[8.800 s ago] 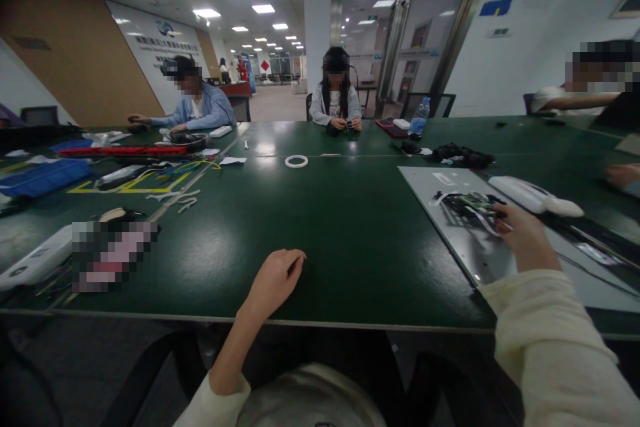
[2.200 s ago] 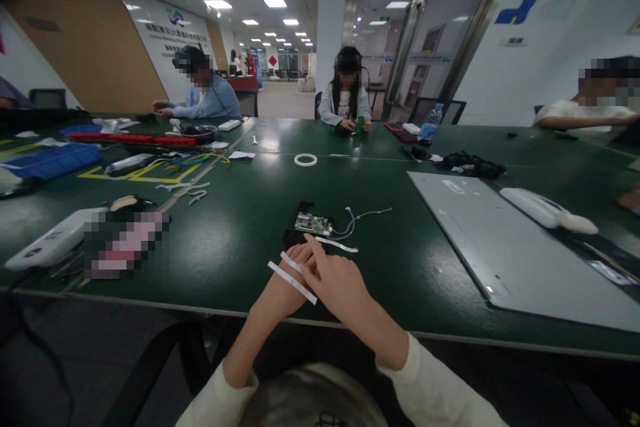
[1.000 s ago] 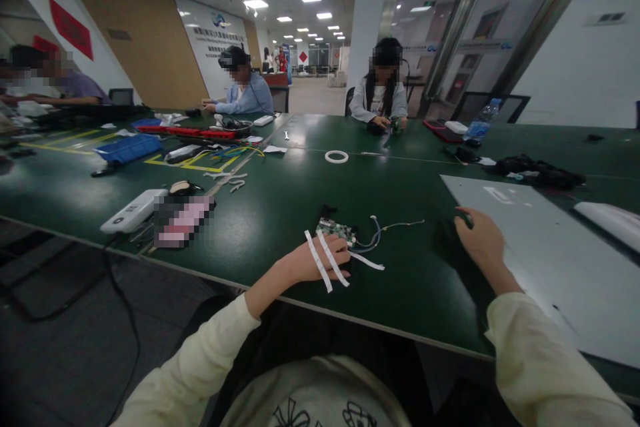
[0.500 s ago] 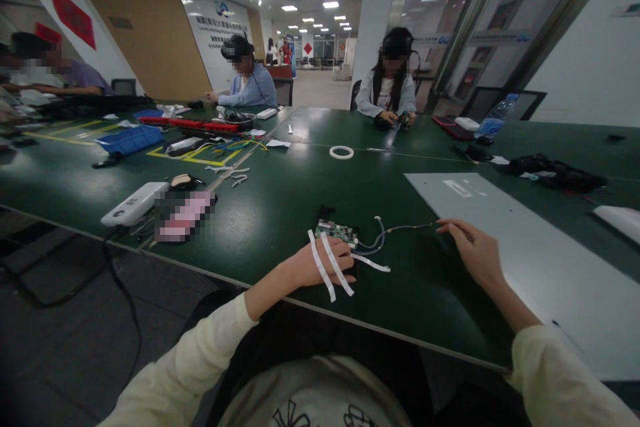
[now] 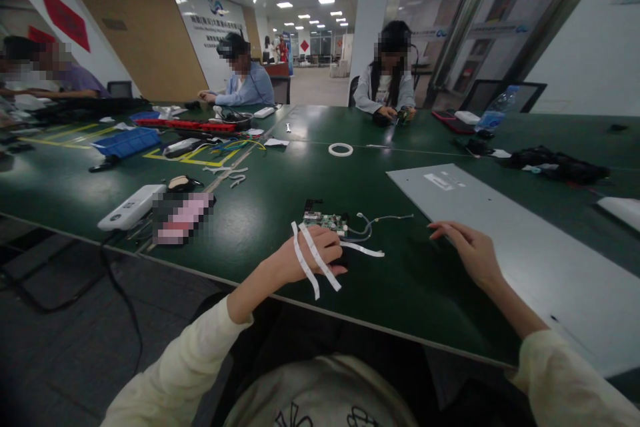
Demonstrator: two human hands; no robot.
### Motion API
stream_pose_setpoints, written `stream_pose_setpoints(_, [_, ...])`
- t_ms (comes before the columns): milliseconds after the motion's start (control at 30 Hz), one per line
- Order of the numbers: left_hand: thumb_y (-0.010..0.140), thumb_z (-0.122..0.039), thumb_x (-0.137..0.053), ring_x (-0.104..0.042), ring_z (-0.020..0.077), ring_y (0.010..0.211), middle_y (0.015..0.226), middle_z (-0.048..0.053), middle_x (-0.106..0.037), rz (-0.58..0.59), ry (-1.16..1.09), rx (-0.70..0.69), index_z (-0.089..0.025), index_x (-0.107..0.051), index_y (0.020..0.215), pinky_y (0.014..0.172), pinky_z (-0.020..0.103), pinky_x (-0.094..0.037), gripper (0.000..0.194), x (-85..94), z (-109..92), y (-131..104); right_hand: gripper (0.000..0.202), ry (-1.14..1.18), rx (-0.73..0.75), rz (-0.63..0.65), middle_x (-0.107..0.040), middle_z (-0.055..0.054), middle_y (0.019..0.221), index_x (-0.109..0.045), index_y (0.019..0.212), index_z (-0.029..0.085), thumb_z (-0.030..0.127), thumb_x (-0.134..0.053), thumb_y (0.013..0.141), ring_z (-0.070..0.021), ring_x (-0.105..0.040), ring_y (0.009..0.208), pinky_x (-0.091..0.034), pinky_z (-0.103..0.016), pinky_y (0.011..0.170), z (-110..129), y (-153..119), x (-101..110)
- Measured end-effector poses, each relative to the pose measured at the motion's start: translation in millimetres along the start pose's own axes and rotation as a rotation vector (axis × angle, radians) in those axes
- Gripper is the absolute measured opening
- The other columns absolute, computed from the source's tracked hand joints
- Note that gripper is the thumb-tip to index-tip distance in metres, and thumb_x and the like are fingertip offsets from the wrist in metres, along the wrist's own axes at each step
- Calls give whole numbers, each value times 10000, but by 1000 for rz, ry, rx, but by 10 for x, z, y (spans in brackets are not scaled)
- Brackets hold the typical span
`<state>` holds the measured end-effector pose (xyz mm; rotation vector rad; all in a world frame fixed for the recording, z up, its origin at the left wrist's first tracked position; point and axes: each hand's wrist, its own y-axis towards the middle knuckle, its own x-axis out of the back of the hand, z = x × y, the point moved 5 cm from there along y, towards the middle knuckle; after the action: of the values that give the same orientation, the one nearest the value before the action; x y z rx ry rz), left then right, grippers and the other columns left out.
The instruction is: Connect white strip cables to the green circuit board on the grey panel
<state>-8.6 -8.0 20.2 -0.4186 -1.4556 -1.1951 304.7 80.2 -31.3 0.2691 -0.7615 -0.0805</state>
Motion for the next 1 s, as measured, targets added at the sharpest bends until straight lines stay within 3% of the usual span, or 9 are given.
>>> stream_pose_setpoints(267, [924, -410, -358, -554, 168, 753, 859, 67, -585, -49, 141, 43, -146, -563, 788, 649, 290, -399, 361, 401, 133, 104, 382, 225, 58, 234, -663, -61, 959, -673, 833, 190, 497, -446, 847, -260, -511, 1120, -267, -374, 1047, 343, -251, -240])
stream_pose_setpoints(433, [931, -398, -345, -554, 185, 795, 885, 87, -575, -25, 245, 1, -139, -568, 841, 668, 305, -384, 353, 495, 180, 286, 369, 297, 110, 372, -670, -67, 864, -681, 865, 199, 487, -451, 851, -284, -474, 1176, -287, -421, 1043, 649, -458, -402])
stream_pose_setpoints(600, [938, -385, -319, -549, 193, 799, 857, 87, -576, -18, 250, -66, -141, -569, 848, 665, 309, -377, 360, 373, 168, 479, 363, 293, 291, 473, -662, -65, 750, -684, 873, 194, 452, -430, 873, -273, -522, 1125, -354, -414, 998, 992, -638, -549])
stream_pose_setpoints(833, [936, -368, -334, -551, 199, 789, 825, 81, -576, -35, 208, -131, -141, -570, 842, 644, 312, -370, 341, -4, 70, 580, 302, 235, 558, 567, -622, -19, 598, -660, 920, 193, 369, -415, 902, -198, -633, 885, -338, -388, 1017, 1301, -853, -676])
stream_pose_setpoints(1000, [944, -353, -321, -553, 199, 803, 854, 92, -583, 19, 211, -130, -135, -573, 856, 668, 316, -370, 345, -93, 50, 651, 250, 128, 636, 569, -625, -27, 608, -651, 928, 198, 318, -435, 894, -210, -565, 1074, -346, -380, 1004, 1345, -931, -721])
